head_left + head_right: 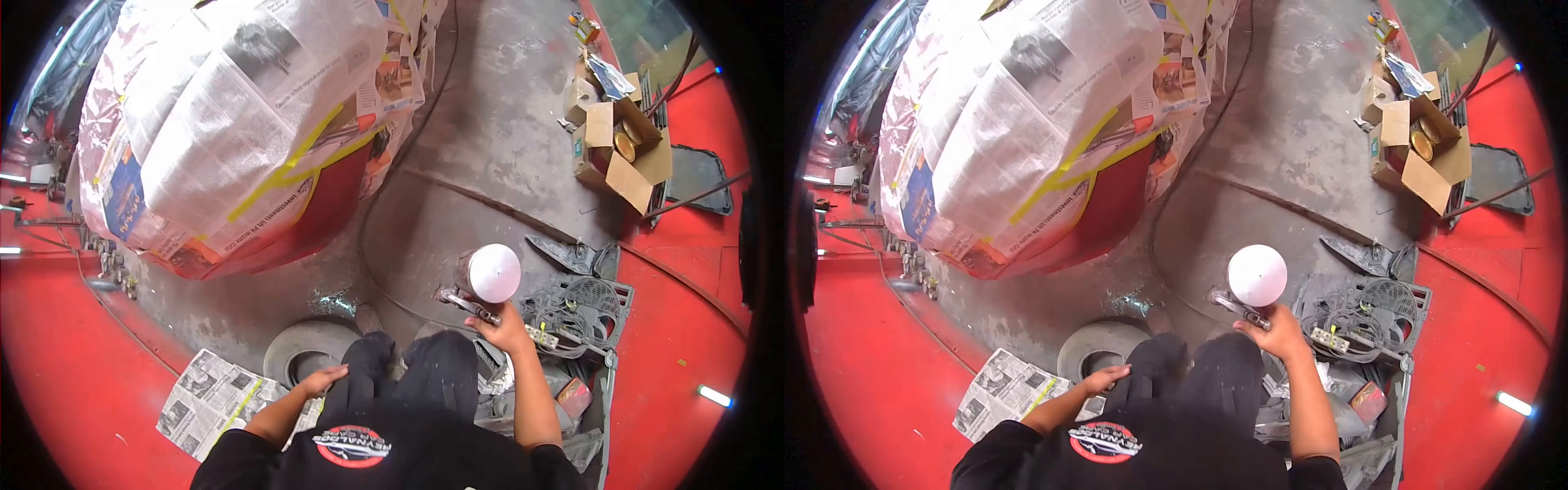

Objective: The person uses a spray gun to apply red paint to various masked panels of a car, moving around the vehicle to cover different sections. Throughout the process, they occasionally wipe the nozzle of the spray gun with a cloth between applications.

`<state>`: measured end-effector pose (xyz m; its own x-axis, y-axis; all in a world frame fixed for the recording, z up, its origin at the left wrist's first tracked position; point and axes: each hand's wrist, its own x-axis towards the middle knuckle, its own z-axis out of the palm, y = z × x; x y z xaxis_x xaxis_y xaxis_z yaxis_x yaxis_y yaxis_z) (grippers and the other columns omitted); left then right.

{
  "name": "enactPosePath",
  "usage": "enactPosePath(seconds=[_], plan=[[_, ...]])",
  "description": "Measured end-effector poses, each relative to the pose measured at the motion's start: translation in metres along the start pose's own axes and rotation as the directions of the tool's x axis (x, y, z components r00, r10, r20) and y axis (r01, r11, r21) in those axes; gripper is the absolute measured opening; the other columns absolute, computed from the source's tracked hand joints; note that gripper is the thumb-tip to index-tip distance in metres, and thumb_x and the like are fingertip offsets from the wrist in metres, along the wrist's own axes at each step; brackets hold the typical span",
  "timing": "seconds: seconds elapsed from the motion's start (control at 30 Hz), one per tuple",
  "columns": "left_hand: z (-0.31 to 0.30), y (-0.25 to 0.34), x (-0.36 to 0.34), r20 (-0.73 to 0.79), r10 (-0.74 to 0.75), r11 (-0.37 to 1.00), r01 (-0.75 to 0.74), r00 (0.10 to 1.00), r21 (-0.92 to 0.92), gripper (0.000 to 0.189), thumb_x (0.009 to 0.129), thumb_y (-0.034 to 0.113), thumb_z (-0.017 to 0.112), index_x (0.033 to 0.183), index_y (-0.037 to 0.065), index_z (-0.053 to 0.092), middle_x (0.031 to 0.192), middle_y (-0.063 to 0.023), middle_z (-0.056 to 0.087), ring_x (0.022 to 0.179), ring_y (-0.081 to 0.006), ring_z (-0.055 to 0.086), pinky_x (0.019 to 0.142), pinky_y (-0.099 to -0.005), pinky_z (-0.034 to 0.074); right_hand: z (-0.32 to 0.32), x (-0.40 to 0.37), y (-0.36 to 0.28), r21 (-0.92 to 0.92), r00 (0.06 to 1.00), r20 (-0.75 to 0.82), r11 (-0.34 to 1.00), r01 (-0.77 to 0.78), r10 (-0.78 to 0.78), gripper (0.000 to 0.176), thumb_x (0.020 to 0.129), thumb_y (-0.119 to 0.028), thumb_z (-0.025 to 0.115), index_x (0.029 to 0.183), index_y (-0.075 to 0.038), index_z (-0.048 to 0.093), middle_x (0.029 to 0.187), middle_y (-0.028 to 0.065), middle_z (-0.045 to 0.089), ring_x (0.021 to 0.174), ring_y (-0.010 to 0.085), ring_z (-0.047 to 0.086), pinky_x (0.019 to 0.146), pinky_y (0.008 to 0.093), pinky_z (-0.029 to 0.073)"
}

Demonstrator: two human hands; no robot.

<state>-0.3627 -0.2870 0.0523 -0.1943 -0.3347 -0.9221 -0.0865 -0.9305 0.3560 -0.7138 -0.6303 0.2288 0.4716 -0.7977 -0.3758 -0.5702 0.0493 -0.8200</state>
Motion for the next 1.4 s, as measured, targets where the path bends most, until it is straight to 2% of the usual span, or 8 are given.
enactPosePath(seconds=[0.3,0.5,0.9,1.03,1.13,1.17,1.27,1.4], plan=[[0.016,0.044,-0.072,-0.194,-0.34,0.937,0.314,0.92,-0.153,0.07,0.079,0.079,0.054,0.082,0.01,0.066,0.099,-0.0097,0.066,0.11,-0.032,0.058,0.087,-0.0569,0.043,-0.101,-0.001,-0.054,0.132,0.998,-0.06,0.991,0.001,0.007,0.05,0.083,-0.013,0.077,0.126,0.002,0.058,0.122,0.0097,0.067,0.112,0.0151,0.059,0.095,0.0286,0.046],[0.116,0.068,-0.004,-0.231,-0.545,0.806,0.427,0.806,-0.41,0.067,0.086,0.076,0.046,0.086,0.013,0.068,0.088,-0.0056,0.066,0.09,-0.0259,0.066,0.077,-0.0473,0.051,-0.204,0.063,-0.059,0.198,0.998,-0.019,0.978,0.064,-0.062,0.052,0.083,-0.02,0.078,0.126,0.003,0.06,0.108,0.0121,0.069,0.102,0.0157,0.061,0.093,0.0292,0.046],[0.177,0.406,-0.001,-0.147,-0.16,0.583,-0.026,0.976,-0.812,0.055,0.091,0.066,0.048,0.091,0.015,0.07,0.088,-0.0033,0.067,0.085,-0.0197,0.066,0.076,-0.0379,0.052,-0.355,0.147,-0.051,0.45,0.999,-0.03,0.892,0.039,-0.028,0.035,0.091,-0.026,0.07,0.113,-0.001,0.061,0.09,0.0018,0.063,0.061,0.0041,0.049,0.049,0.0206,0.04],[0.132,0.468,0.033,-0.308,-0.076,0.956,-0.018,0.948,-0.291,0.031,0.094,0.041,0.059,0.094,0.013,0.071,0.095,-0.0035,0.071,0.085,-0.0137,0.066,0.075,-0.0286,0.052,-0.373,0.175,-0.029,0.495,0.999,0.036,0.868,-0.042,0.028,0.027,0.094,-0.013,0.063,0.116,0.002,0.06,0.094,0.0044,0.067,0.056,0.0068,0.051,0.051,0.0233,0.041],[0.12,0.554,0.068,-0.605,0.287,0.932,-0.364,0.743,-0.005,0.016,0.088,0.023,0.067,0.091,0.008,0.071,0.095,-0.0056,0.071,0.083,-0.0148,0.066,0.075,-0.0305,0.052,-0.389,0.213,-0.03,0.623,0.995,0.082,0.782,-0.009,-0.053,0.034,0.096,-0.014,0.062,0.124,0.002,0.054,0.103,0.0079,0.065,0.066,0.0124,0.063,0.062,0.0277,0.052],[0.119,0.602,0.072,-0.645,0.301,0.95,-0.278,0.702,0.14,0.017,0.084,0.016,0.073,0.093,0.002,0.069,0.096,-0.0084,0.071,0.084,-0.0151,0.066,0.078,-0.0307,0.052,-0.395,0.228,-0.029,0.674,0.996,0.084,0.738,-0.03,-0.036,0.036,0.096,-0.015,0.064,0.126,0.001,0.052,0.101,0.0059,0.063,0.069,0.0127,0.064,0.063,0.027,0.052],[0.136,0.73,0.096,-0.543,0.718,0.695,-0.414,0.435,0.588,0.02,0.086,0.019,0.072,0.094,0.002,0.069,0.097,-0.0112,0.07,0.088,-0.0161,0.066,0.08,-0.0296,0.051,-0.418,0.284,-0.026,0.729,0.997,0.072,0.682,-0.057,0.007,0.043,0.096,-0.02,0.065,0.131,-0.002,0.048,0.097,0.0036,0.062,0.067,0.0121,0.064,0.06,0.0244,0.05],[0.157,0.874,0.146,-0.083,0.736,0.677,-0.734,0.672,0.061,0.025,0.096,0.025,0.063,0.106,0.002,0.07,0.103,-0.0063,0.069,0.095,-0.013,0.063,0.084,-0.0296,0.05,-0.468,0.366,-0.044,0.722,0.995,-0.054,0.692,-0.023,0.089,0.021,0.095,-0.017,0.065,0.11,-0.004,0.062,0.084,0.0022,0.067,0.048,0.0054,0.048,0.045,0.0214,0.039]])
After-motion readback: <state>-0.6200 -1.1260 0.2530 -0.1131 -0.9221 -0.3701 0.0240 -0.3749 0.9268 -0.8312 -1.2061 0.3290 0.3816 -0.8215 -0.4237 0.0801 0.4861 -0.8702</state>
